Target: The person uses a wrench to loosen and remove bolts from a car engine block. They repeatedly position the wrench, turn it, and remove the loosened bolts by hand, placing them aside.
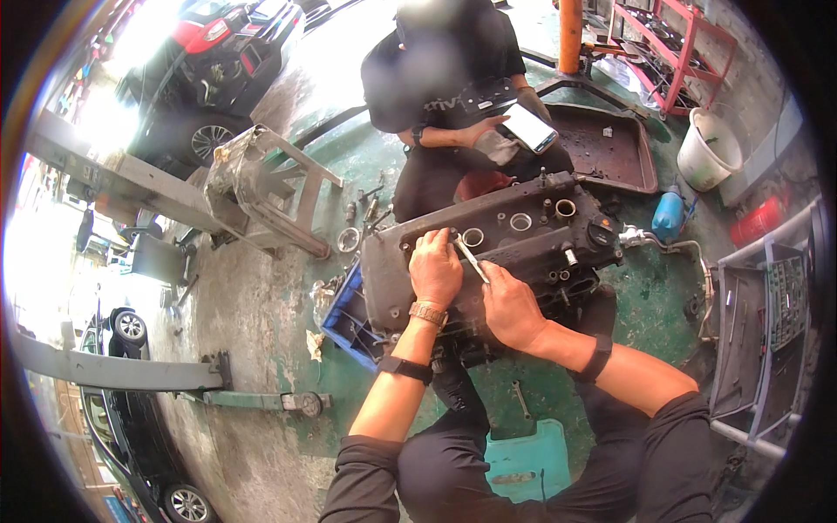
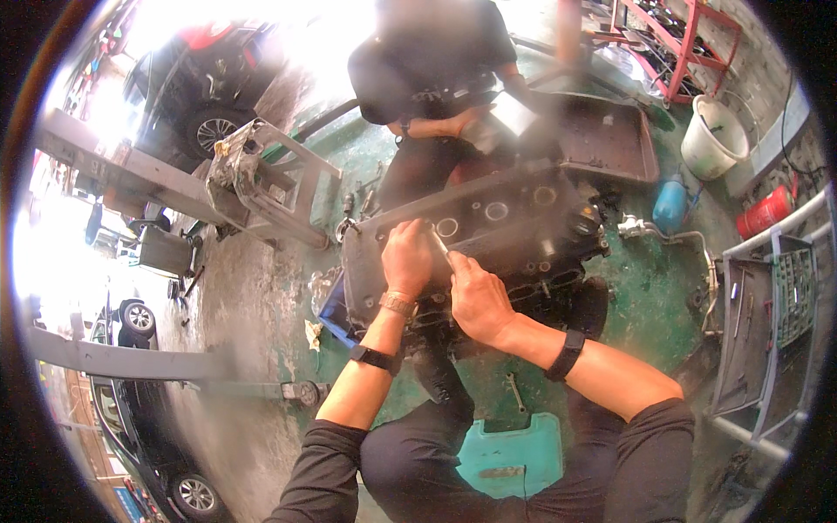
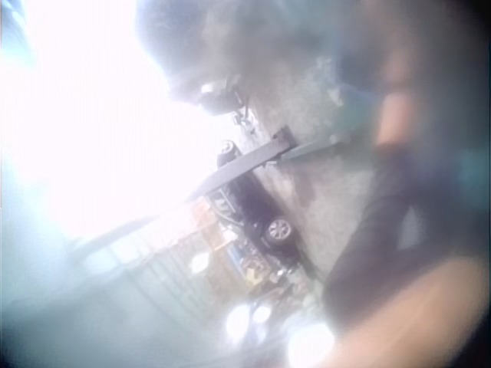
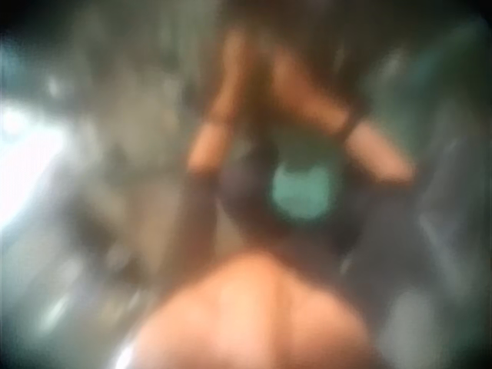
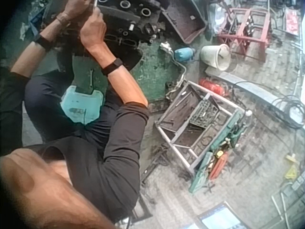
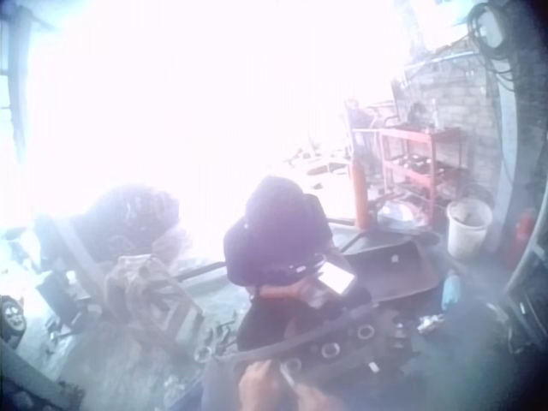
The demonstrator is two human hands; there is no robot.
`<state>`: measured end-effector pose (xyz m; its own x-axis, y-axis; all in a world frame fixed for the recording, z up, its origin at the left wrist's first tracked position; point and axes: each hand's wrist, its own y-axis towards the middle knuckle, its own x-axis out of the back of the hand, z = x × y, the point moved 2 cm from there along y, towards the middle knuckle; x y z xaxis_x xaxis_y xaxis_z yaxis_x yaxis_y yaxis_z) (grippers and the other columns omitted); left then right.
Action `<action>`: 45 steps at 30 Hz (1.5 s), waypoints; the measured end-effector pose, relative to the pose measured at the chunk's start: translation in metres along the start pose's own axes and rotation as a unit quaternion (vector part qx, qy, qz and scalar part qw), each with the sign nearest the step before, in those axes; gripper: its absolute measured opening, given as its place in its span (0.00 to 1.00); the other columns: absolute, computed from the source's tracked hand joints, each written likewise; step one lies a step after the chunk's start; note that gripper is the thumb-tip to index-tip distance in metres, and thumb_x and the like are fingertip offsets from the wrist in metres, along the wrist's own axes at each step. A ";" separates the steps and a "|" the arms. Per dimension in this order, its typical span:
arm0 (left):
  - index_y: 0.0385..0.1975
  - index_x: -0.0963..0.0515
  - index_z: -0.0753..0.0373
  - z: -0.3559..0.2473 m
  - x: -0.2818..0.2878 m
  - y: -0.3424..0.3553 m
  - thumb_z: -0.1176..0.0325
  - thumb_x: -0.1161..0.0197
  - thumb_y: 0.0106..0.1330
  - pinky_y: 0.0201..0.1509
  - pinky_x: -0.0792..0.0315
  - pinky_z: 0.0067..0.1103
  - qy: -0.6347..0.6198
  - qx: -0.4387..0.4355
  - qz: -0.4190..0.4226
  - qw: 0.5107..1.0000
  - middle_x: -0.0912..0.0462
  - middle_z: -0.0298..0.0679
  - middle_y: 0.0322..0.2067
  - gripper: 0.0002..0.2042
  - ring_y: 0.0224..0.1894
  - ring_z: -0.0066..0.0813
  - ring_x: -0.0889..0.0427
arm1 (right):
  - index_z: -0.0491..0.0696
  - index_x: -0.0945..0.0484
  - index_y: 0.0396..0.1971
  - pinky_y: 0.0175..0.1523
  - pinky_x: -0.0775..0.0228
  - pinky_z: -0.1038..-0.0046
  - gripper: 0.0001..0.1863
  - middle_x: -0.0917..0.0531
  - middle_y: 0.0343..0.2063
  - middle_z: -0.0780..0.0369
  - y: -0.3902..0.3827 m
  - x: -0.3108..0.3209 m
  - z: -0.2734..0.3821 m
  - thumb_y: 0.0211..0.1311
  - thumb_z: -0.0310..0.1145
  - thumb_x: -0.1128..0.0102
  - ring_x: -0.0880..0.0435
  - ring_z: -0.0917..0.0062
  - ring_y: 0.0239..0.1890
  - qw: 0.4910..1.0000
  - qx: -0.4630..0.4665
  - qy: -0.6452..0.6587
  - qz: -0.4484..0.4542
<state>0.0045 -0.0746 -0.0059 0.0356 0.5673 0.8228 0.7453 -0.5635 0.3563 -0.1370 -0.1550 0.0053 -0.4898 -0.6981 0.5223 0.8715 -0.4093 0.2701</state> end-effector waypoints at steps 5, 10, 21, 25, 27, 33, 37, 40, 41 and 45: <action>0.43 0.20 0.66 0.001 0.000 0.001 0.74 0.42 0.59 0.50 0.26 0.33 -0.006 0.002 0.001 1.000 0.19 0.44 0.42 0.12 0.46 0.44 0.23 | 0.38 0.31 0.51 0.47 0.29 0.55 0.17 0.21 0.41 0.44 0.000 -0.002 -0.001 0.61 0.21 0.50 0.22 0.47 0.43 0.999 -0.010 0.035 -0.014; 0.43 0.20 0.67 0.000 0.000 0.001 0.74 0.42 0.59 0.50 0.26 0.32 -0.005 0.004 -0.005 1.000 0.19 0.43 0.42 0.13 0.46 0.44 0.22 | 0.37 0.30 0.50 0.48 0.28 0.59 0.16 0.20 0.40 0.44 0.002 -0.004 -0.004 0.61 0.21 0.50 0.21 0.48 0.43 0.998 -0.023 0.059 -0.025; 0.44 0.20 0.66 -0.001 0.000 0.001 0.73 0.41 0.59 0.50 0.26 0.33 0.008 0.003 -0.007 1.000 0.19 0.44 0.42 0.13 0.45 0.44 0.22 | 0.36 0.29 0.50 0.46 0.26 0.69 0.14 0.17 0.35 0.48 0.010 -0.006 -0.012 0.65 0.23 0.50 0.16 0.64 0.37 0.985 -0.122 0.123 -0.018; 0.44 0.20 0.66 -0.001 0.000 0.001 0.73 0.42 0.60 0.50 0.26 0.33 0.009 -0.002 -0.005 1.000 0.19 0.44 0.41 0.13 0.45 0.44 0.22 | 0.36 0.28 0.49 0.45 0.26 0.68 0.14 0.17 0.35 0.48 0.011 -0.004 -0.011 0.64 0.23 0.50 0.16 0.64 0.37 0.984 -0.118 0.133 -0.015; 0.44 0.21 0.65 -0.002 0.001 0.001 0.73 0.42 0.60 0.50 0.26 0.33 0.010 0.000 -0.002 1.000 0.19 0.43 0.41 0.13 0.45 0.44 0.22 | 0.37 0.27 0.48 0.45 0.26 0.68 0.14 0.18 0.35 0.48 0.013 -0.003 -0.011 0.63 0.22 0.49 0.16 0.61 0.37 0.986 -0.110 0.126 -0.012; 0.47 0.21 0.61 -0.004 0.001 0.000 0.72 0.42 0.60 0.47 0.26 0.34 0.012 -0.031 0.000 0.999 0.19 0.42 0.38 0.14 0.43 0.43 0.22 | 0.41 0.25 0.45 0.41 0.26 0.60 0.13 0.19 0.35 0.49 0.015 0.005 -0.005 0.59 0.25 0.43 0.20 0.51 0.37 0.999 -0.020 -0.028 -0.010; 0.47 0.20 0.61 -0.002 -0.001 0.000 0.71 0.42 0.61 0.45 0.27 0.34 0.041 -0.044 0.013 0.998 0.19 0.42 0.37 0.14 0.41 0.43 0.22 | 0.43 0.24 0.43 0.33 0.26 0.58 0.11 0.20 0.31 0.52 0.016 0.011 -0.002 0.62 0.29 0.46 0.19 0.54 0.28 0.991 0.068 -0.111 0.007; 0.47 0.21 0.63 -0.002 -0.002 -0.001 0.72 0.41 0.60 0.45 0.27 0.34 0.038 -0.054 0.009 0.998 0.19 0.43 0.37 0.14 0.41 0.43 0.22 | 0.41 0.22 0.42 0.26 0.27 0.63 0.12 0.22 0.27 0.55 0.019 0.014 -0.001 0.62 0.28 0.47 0.19 0.60 0.21 0.977 0.125 -0.170 0.017; 0.47 0.21 0.63 -0.002 -0.002 -0.002 0.72 0.41 0.60 0.45 0.27 0.34 0.035 -0.057 0.007 0.998 0.19 0.43 0.37 0.14 0.41 0.43 0.22 | 0.41 0.22 0.42 0.25 0.28 0.64 0.12 0.22 0.27 0.56 0.020 0.014 -0.001 0.61 0.28 0.46 0.19 0.61 0.21 0.975 0.135 -0.176 0.017; 0.46 0.21 0.64 -0.003 -0.001 -0.002 0.72 0.45 0.62 0.43 0.24 0.35 0.015 -0.065 -0.019 0.998 0.18 0.46 0.35 0.14 0.40 0.47 0.21 | 0.42 0.21 0.40 0.24 0.28 0.66 0.11 0.22 0.24 0.57 0.021 0.016 0.000 0.61 0.30 0.45 0.19 0.64 0.21 0.965 0.154 -0.211 0.025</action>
<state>0.0012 -0.0759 -0.0063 -0.0123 0.5724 0.8199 0.6529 -0.6164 0.4402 -0.1269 -0.1752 0.0191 -0.4500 -0.3843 0.8061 0.8915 -0.1413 0.4304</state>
